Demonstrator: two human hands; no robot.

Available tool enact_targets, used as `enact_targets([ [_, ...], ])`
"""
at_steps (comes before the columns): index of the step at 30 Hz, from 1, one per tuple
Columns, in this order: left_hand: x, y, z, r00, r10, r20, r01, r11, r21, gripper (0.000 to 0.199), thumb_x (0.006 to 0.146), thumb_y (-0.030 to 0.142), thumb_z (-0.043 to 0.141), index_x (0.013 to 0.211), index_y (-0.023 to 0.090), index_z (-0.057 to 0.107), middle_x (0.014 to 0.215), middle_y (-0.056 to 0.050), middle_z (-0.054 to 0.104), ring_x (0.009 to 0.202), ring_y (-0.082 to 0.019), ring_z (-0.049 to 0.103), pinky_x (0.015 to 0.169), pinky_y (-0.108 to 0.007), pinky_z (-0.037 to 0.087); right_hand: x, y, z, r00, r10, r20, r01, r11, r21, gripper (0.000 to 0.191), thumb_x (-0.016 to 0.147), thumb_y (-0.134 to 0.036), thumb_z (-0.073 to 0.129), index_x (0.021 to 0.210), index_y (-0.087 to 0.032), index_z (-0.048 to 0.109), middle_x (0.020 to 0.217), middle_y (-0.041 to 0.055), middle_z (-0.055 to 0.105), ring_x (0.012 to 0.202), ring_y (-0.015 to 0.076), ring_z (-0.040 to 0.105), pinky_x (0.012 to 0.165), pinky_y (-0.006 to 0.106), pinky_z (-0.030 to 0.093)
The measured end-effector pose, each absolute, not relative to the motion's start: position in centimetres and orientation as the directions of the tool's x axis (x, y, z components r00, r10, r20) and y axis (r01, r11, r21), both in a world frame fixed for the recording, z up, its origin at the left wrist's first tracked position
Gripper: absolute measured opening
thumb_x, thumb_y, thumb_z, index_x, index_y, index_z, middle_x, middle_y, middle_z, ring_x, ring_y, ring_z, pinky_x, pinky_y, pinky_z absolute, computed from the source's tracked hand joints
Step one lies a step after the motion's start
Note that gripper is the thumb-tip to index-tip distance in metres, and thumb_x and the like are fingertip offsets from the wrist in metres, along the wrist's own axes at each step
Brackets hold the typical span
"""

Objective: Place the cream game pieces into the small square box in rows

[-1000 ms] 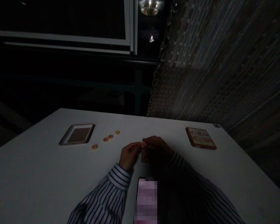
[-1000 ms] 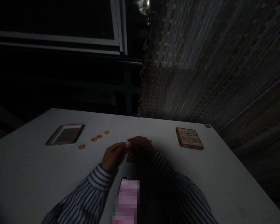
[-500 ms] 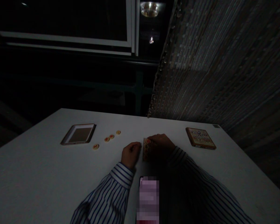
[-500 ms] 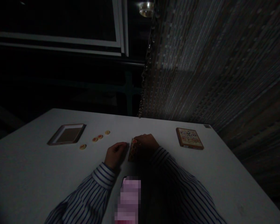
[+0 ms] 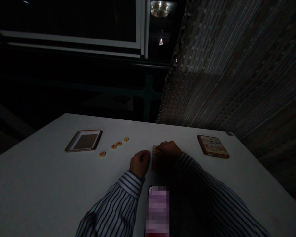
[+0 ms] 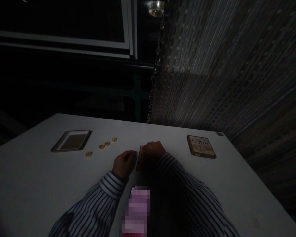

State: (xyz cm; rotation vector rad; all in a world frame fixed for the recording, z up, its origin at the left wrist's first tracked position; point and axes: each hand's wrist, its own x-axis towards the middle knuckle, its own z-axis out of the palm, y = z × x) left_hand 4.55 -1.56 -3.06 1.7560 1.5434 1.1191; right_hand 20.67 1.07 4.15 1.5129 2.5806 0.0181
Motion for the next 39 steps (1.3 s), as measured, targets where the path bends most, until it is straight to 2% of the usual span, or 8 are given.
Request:
enact_targets([
  [7, 4.54, -1.56, -2.98, 0.002, 0.977, 0.214, 0.539, -0.181, 0.822, 0.025, 0.074, 0.031, 0.044, 0.085, 0.018, 0.062, 0.079, -0.005, 0.065, 0.073, -0.014, 0.058, 0.069, -0.026, 0.044, 20.34, 1.19, 4.06, -0.451, 0.878, -0.158, 0.877, 0.469, 0.107, 0.032, 0.079, -0.044, 0.034, 0.089, -0.024, 0.058, 0.093, 0.0068, 0.06, 0.086, 0.0204, 0.052, 0.069, 0.032, 0.031],
  [27, 4.54, -1.68, -2.85, 0.012, 0.976, 0.219, 0.536, -0.192, 0.822, 0.026, 0.074, 0.033, 0.043, 0.085, 0.018, 0.061, 0.078, -0.004, 0.065, 0.071, -0.014, 0.058, 0.066, -0.025, 0.045, 20.21, 1.09, 3.92, -0.464, 0.868, -0.179, 0.864, 0.487, 0.125, 0.029, 0.08, -0.038, 0.033, 0.088, -0.025, 0.057, 0.091, 0.0059, 0.06, 0.087, 0.0195, 0.051, 0.069, 0.033, 0.029],
  [39, 4.48, -1.72, -2.74, 0.025, 0.977, 0.211, 0.556, -0.189, 0.81, 0.024, 0.074, 0.029, 0.044, 0.084, 0.018, 0.062, 0.078, -0.004, 0.065, 0.072, -0.014, 0.058, 0.069, -0.026, 0.044, 20.02, 0.82, 4.1, -0.485, 0.855, -0.187, 0.85, 0.51, 0.128, 0.03, 0.081, -0.04, 0.032, 0.09, -0.026, 0.056, 0.094, 0.0057, 0.059, 0.09, 0.0199, 0.05, 0.071, 0.035, 0.028],
])
